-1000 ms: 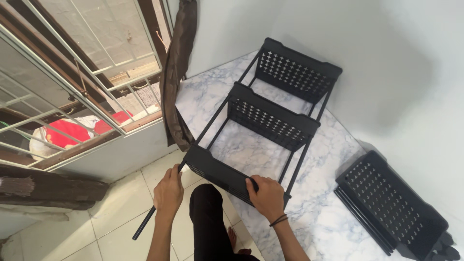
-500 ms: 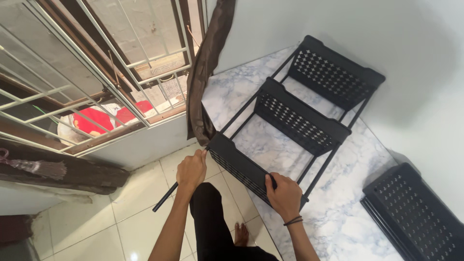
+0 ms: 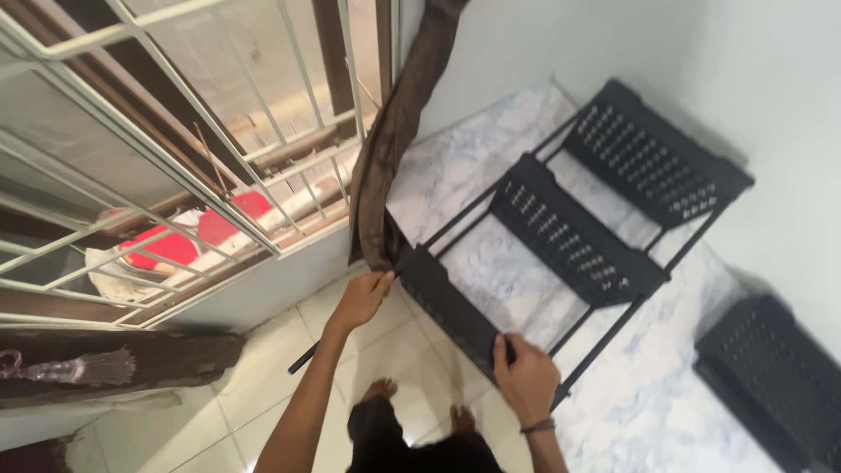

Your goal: The person assembles a black plastic shelving unit by inserting rods into side panels and attaching perforated shelves. They use a black rod as a tool to press components together and secure the structure.

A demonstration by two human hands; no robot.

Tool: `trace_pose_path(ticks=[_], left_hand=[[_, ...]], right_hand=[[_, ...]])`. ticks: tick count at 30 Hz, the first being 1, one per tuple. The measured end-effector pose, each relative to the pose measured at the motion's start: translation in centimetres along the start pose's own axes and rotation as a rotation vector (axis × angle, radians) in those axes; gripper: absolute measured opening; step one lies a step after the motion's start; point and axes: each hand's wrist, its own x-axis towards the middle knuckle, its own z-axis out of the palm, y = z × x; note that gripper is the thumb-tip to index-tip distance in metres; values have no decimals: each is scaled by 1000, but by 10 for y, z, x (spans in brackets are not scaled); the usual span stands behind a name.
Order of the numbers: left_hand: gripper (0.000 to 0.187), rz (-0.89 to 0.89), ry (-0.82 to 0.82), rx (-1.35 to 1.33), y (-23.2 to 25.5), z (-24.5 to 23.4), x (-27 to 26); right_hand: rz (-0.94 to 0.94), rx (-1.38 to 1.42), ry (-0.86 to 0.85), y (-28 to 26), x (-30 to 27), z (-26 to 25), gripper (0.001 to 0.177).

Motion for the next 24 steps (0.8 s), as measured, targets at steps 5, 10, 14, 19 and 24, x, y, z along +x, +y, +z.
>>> trace_pose_path(ticks=[5,10,14,19,24], left_hand=[[28,295,75,-172,18,-10,-14],[20,517,261,290,33,0,-18],[16,460,243,378,43,1,0],[23,359,148,414,55,-9,10],[41,252,71,447,59,-5,17]], right_hand=[[115,-40,-18,-6,6,-4,27],[-6,325,-58,-35,37,3,41],[-29,157,31,-86,72,55,34],[73,-145,51,-101,83,79,44],[53,-161,106,-98,83,81,43]])
